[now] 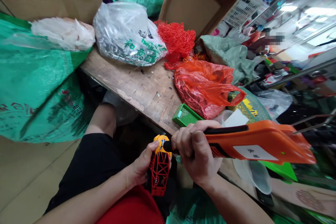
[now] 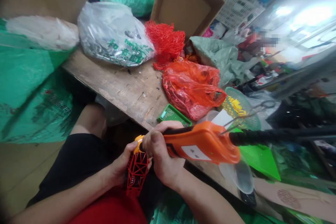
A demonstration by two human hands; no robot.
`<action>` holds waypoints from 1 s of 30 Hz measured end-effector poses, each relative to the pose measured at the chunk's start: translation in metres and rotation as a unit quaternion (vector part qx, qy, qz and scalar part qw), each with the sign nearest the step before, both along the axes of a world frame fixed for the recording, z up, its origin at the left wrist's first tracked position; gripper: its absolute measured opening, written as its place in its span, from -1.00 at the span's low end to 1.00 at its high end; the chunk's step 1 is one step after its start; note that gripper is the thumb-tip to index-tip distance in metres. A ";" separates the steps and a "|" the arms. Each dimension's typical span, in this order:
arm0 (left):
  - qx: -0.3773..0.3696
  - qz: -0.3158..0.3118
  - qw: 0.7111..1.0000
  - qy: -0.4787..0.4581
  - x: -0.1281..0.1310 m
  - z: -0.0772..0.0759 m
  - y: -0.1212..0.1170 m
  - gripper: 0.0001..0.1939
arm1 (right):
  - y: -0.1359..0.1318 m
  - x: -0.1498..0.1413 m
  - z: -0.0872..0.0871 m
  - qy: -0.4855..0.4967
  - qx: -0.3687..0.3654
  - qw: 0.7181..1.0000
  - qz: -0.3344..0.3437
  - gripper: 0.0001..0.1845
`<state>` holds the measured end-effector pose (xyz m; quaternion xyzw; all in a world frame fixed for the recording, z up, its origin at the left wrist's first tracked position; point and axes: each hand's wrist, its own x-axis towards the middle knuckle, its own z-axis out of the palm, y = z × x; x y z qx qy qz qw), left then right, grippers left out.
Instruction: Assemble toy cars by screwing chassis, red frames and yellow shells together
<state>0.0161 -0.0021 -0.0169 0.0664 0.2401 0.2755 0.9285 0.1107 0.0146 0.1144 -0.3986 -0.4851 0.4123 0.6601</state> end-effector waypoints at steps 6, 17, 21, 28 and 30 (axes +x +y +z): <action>-0.011 0.001 1.000 0.004 0.001 -0.003 0.000 -0.44 | 0.000 0.001 -0.004 -0.009 -0.012 1.000 0.006 -0.81; -0.011 0.012 1.000 0.016 0.002 0.005 0.000 -0.45 | -0.001 0.000 -0.009 0.000 0.005 1.000 0.017 -0.90; -0.021 0.006 0.999 0.025 0.001 0.005 -0.001 -0.44 | -0.001 0.001 -0.011 -0.006 0.000 1.000 0.010 -0.90; -0.016 0.013 0.999 0.042 0.002 0.002 -0.004 -0.46 | -0.001 0.000 -0.014 -0.014 -0.007 1.000 -0.007 -0.84; -0.011 0.020 0.999 0.039 0.002 0.002 -0.005 -0.46 | -0.001 -0.001 -0.014 0.001 -0.013 1.000 -0.005 -0.81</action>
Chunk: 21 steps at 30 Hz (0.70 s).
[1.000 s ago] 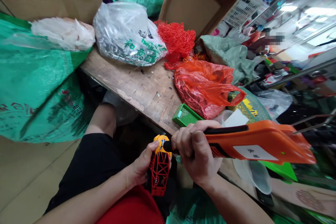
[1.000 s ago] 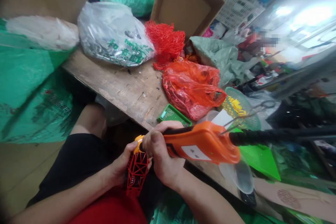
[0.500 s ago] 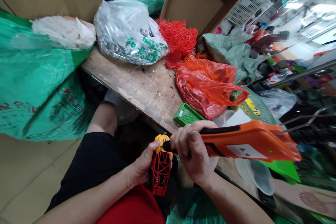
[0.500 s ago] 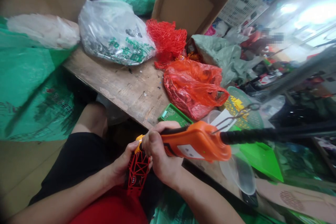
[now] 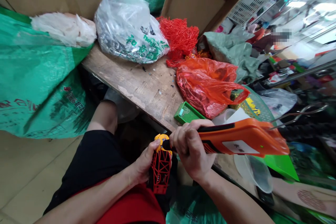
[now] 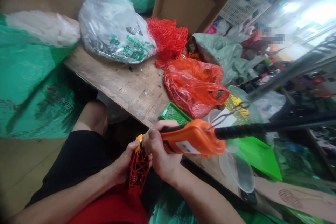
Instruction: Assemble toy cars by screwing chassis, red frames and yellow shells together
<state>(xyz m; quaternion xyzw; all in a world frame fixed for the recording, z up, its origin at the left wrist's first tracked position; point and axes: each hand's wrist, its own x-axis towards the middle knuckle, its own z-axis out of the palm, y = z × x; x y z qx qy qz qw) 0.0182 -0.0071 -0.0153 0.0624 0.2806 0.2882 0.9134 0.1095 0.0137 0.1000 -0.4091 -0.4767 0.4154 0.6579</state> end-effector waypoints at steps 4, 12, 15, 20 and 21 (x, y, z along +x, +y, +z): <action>0.020 0.023 0.999 0.010 0.001 0.000 -0.002 -0.50 | 0.000 -0.001 -0.001 0.032 -0.016 0.999 0.007 -0.76; 0.027 0.023 0.999 0.026 0.002 -0.001 -0.005 -0.50 | -0.001 -0.003 -0.003 0.023 -0.014 0.999 -0.018 -0.79; 0.030 0.029 0.999 0.032 0.002 0.000 -0.007 -0.49 | -0.002 -0.003 -0.002 0.021 -0.012 0.999 -0.021 -0.80; 0.026 0.042 0.998 0.035 0.003 0.000 -0.010 -0.50 | -0.003 -0.003 -0.006 0.024 -0.019 0.999 -0.029 -0.80; 0.024 0.037 0.998 0.034 0.003 -0.001 -0.010 -0.50 | -0.002 -0.003 -0.007 0.030 -0.021 0.999 -0.032 -0.80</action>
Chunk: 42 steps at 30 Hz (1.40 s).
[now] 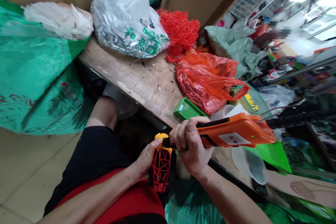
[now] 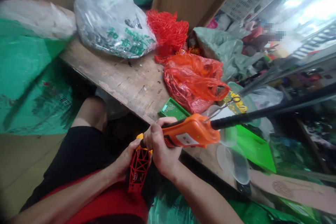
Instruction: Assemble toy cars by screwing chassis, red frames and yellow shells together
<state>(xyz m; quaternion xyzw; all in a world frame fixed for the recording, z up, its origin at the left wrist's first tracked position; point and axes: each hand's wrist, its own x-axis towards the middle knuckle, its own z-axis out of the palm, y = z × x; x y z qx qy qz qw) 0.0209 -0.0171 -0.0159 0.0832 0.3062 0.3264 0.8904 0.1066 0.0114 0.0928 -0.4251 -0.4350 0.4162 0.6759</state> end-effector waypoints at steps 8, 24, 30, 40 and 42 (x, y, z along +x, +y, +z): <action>0.030 -0.068 0.997 -0.017 0.004 0.007 0.011 -0.36 | 0.012 0.016 0.034 0.018 0.009 1.000 -0.001 -0.80; 0.015 -0.117 0.993 0.012 -0.004 0.004 0.010 -0.28 | 0.103 0.085 0.013 -0.048 0.080 0.981 -0.170 -0.67; 0.002 -0.117 0.993 0.006 -0.005 0.004 0.011 -0.31 | 0.108 0.084 0.010 -0.034 0.070 0.984 -0.163 -0.64; -0.023 -0.128 0.991 0.010 -0.007 0.006 0.015 -0.27 | 0.107 0.083 0.010 -0.023 0.067 0.983 -0.167 -0.66; -0.026 -0.128 0.991 0.009 -0.007 0.005 0.016 -0.27 | 0.107 0.083 0.010 -0.022 0.065 0.983 -0.170 -0.66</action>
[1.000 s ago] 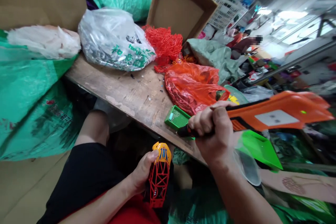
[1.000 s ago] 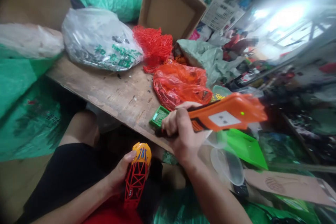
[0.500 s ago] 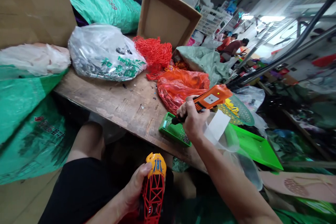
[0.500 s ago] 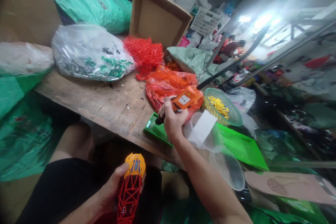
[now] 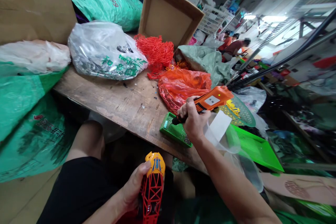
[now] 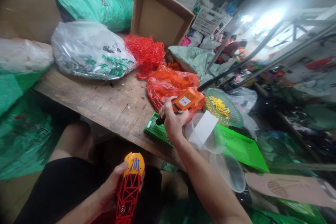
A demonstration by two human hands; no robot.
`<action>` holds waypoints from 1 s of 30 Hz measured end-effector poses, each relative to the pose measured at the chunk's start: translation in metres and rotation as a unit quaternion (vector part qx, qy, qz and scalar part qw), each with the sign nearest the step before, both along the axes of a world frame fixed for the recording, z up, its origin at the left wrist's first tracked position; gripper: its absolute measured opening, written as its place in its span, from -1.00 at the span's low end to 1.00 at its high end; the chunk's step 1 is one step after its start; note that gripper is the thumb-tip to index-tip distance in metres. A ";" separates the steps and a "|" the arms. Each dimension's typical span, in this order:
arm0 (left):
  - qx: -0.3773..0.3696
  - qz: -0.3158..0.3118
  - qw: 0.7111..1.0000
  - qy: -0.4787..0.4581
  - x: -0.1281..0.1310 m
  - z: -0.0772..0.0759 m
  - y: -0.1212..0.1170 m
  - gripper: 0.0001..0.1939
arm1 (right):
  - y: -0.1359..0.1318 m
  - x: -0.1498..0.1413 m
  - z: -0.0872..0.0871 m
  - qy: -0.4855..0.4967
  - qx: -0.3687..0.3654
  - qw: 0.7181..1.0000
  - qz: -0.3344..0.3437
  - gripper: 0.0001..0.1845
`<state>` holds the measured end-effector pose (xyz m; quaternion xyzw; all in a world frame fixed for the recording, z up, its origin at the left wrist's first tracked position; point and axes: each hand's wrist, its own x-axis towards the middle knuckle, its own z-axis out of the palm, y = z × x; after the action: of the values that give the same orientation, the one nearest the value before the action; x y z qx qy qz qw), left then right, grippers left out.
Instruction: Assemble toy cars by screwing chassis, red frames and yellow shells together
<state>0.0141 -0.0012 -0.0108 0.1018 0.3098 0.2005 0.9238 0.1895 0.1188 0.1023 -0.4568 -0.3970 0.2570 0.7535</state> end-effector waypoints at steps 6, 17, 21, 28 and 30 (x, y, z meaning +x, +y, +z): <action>-0.002 0.009 1.000 -0.007 -0.001 -0.002 -0.002 -0.28 | 0.001 0.000 0.000 -0.012 -0.015 1.000 -0.009 -0.66; -0.008 -0.001 1.000 -0.014 -0.002 -0.005 -0.001 -0.25 | -0.016 0.000 0.020 -0.053 0.018 0.998 0.003 -0.67; -0.012 -0.001 1.000 -0.015 -0.002 -0.006 -0.003 -0.24 | -0.039 -0.013 0.036 -0.031 0.004 0.999 0.041 -0.64; -0.009 0.013 1.000 -0.023 -0.001 -0.004 -0.002 -0.27 | -0.086 -0.044 0.035 -0.013 -0.036 0.991 0.129 -0.72; -0.003 0.020 1.000 -0.024 -0.001 -0.004 -0.002 -0.29 | -0.093 -0.049 0.030 -0.014 -0.023 0.990 0.138 -0.79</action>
<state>0.0133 -0.0031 -0.0144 0.0880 0.2900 0.2200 0.9272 0.1408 0.0253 0.1319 -0.4181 -0.4609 0.3609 0.6946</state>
